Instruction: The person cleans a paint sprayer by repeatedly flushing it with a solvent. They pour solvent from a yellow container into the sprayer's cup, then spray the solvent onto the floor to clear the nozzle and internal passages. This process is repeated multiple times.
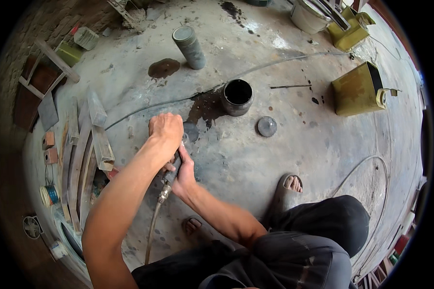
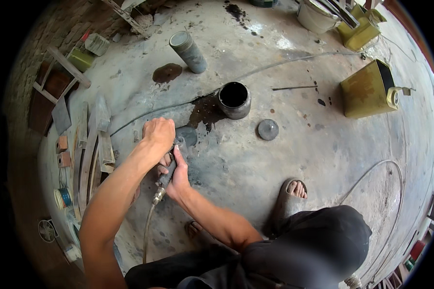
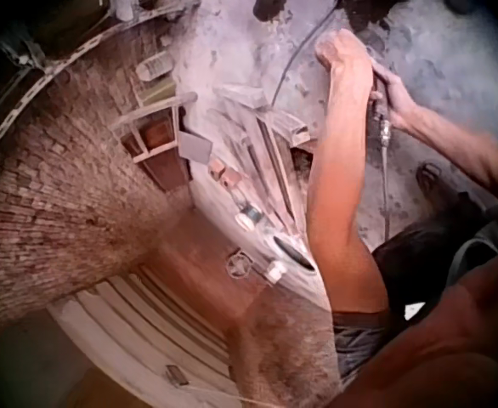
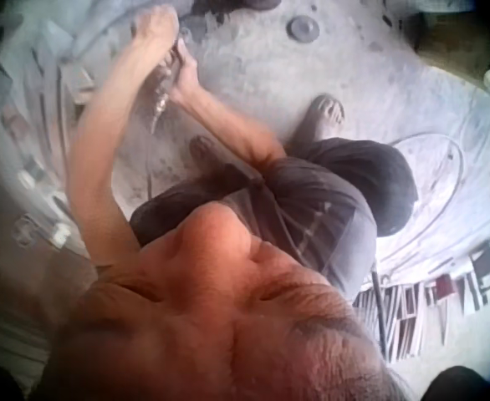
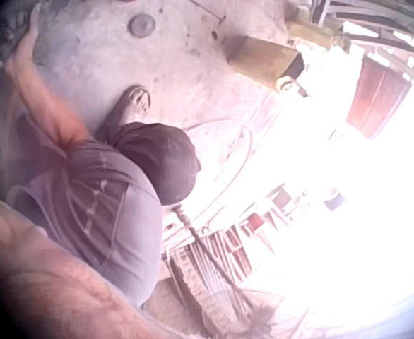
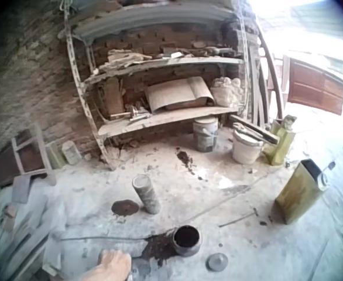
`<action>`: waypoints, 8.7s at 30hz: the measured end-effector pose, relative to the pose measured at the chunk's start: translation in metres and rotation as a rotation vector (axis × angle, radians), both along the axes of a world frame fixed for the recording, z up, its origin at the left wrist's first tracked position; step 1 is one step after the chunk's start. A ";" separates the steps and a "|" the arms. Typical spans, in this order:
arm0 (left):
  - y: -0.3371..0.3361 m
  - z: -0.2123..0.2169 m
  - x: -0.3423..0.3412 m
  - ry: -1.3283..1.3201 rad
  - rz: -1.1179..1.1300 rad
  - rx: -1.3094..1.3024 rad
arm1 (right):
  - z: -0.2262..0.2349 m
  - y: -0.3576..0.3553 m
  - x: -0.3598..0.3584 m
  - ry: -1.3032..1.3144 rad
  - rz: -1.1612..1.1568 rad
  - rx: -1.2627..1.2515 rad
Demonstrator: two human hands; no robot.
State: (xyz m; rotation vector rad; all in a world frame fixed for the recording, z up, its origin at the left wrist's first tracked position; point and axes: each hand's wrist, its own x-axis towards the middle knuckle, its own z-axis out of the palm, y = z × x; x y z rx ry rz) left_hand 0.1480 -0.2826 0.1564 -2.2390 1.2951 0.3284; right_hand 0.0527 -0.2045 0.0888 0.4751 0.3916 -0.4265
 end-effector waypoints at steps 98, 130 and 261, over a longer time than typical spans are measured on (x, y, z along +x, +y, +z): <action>0.155 -0.042 -0.083 0.802 0.761 -1.067 | -0.056 -0.493 -0.447 1.873 -0.288 -1.707; 0.161 -0.129 -0.054 0.890 0.668 -0.800 | 0.153 -0.210 -0.234 0.810 1.219 -2.037; 0.257 -0.069 -0.059 1.183 1.321 -1.101 | -0.023 -0.182 -0.051 0.746 1.547 -2.735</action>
